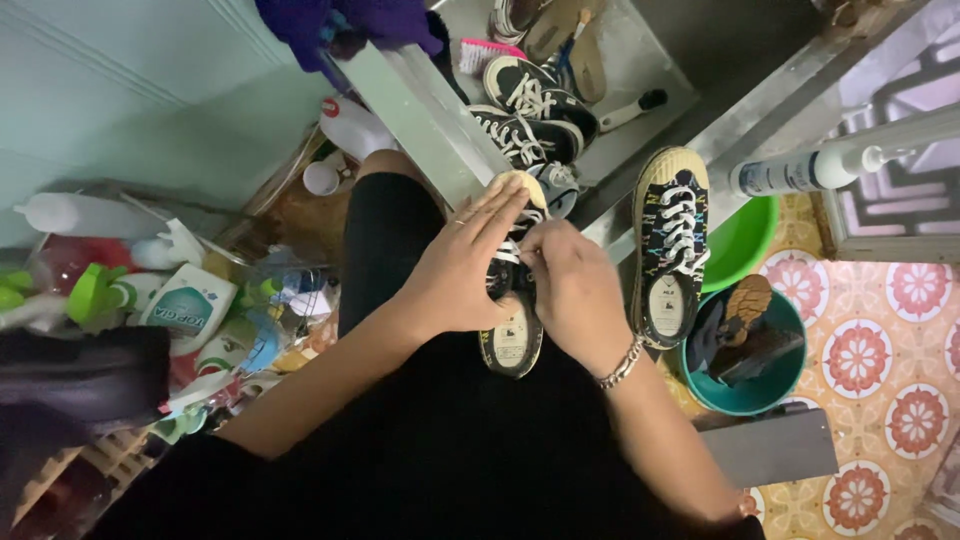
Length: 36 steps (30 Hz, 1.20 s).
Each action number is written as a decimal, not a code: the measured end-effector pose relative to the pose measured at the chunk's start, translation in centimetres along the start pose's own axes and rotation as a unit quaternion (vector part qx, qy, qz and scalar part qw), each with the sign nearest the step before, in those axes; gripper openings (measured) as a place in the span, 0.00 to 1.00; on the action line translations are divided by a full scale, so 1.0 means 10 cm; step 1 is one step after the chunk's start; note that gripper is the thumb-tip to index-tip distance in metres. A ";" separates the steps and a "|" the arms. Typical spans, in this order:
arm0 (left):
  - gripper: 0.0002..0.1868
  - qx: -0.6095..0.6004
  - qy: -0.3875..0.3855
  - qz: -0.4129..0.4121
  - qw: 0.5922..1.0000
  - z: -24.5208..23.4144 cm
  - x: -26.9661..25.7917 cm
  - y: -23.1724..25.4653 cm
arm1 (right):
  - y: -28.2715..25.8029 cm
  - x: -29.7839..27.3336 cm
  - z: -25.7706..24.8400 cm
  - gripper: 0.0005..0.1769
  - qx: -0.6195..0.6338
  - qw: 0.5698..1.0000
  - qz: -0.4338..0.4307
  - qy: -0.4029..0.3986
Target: Wash and relace several pairs of sneakers at a utility sink.
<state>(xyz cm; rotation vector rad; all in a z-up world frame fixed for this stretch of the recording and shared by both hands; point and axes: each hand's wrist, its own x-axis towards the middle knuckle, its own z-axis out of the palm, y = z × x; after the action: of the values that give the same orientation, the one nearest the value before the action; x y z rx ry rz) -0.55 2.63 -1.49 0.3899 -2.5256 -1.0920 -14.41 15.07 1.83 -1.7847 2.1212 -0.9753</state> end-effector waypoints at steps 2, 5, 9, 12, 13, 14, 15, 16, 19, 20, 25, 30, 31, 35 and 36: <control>0.56 -0.007 -0.004 -0.001 1.000 0.00 -0.01 -0.01 | 0.04 -0.05 0.05 0.08 0.037 0.998 0.040 0.001; 0.57 -0.018 -0.011 0.000 1.000 0.01 -0.04 -0.03 | -0.01 0.00 -0.03 0.09 0.066 0.993 0.095 -0.013; 0.58 -0.020 -0.031 0.009 0.999 -0.03 -0.02 0.01 | 0.19 0.00 -0.21 0.17 -0.019 0.996 0.065 -0.055; 0.58 -0.014 -0.048 -0.003 0.999 -0.08 0.00 0.05 | 0.11 0.01 -0.47 0.17 -0.115 0.993 0.013 -0.034; 0.58 -0.014 -0.047 -0.002 0.999 -0.08 0.00 0.05 | 0.13 -0.02 -0.56 0.17 -0.116 0.993 0.013 -0.034; 0.57 -0.020 -0.048 -0.005 0.999 -0.08 0.00 0.05 | 0.14 -0.06 -0.65 0.17 -0.190 0.981 -0.029 0.000; 0.56 -0.027 -0.048 -0.008 0.998 -0.08 -0.01 0.05 | 0.15 -0.10 -0.73 0.17 -0.261 0.962 -0.070 0.032; 0.56 -0.027 -0.049 -0.009 0.998 -0.07 -0.01 0.04 | 0.16 -0.11 -0.78 0.17 -0.261 0.962 -0.069 0.032; 0.54 -0.030 -0.037 -0.003 0.999 -0.06 -0.03 0.02 | 0.16 -0.20 -0.83 0.19 -0.374 0.907 -0.098 0.167; 0.53 -0.035 -0.031 0.000 0.999 -0.07 -0.02 0.03 | 0.14 -0.27 -0.81 0.20 -0.109 0.959 0.030 0.258; 0.51 -0.067 -0.018 0.005 0.998 -0.06 -0.01 -0.01 | 0.41 -0.75 -0.77 0.21 0.364 0.864 0.119 0.326; 0.44 -0.115 0.003 0.046 0.992 -0.05 -0.06 -0.09 | 0.08 -0.78 -1.15 0.20 0.167 0.886 0.295 0.317; 0.44 -0.115 0.003 0.048 0.992 -0.04 -0.08 -0.11 | 0.12 -0.82 -1.24 0.20 0.166 0.886 0.294 0.319; 0.30 -0.158 0.012 0.031 0.987 0.07 -0.12 -0.19 | -0.10 -0.64 -1.34 0.18 -0.091 0.983 0.161 -0.003; 0.24 -0.167 0.026 0.013 0.985 0.12 -0.14 -0.21 | -0.23 -0.52 -1.29 0.25 -0.138 0.988 0.070 -0.015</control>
<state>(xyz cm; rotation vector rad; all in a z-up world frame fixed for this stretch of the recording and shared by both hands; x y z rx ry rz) 0.38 2.55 -4.07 0.2882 -2.2380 -1.4440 -18.28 24.35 11.73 -1.7202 2.4223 -0.6419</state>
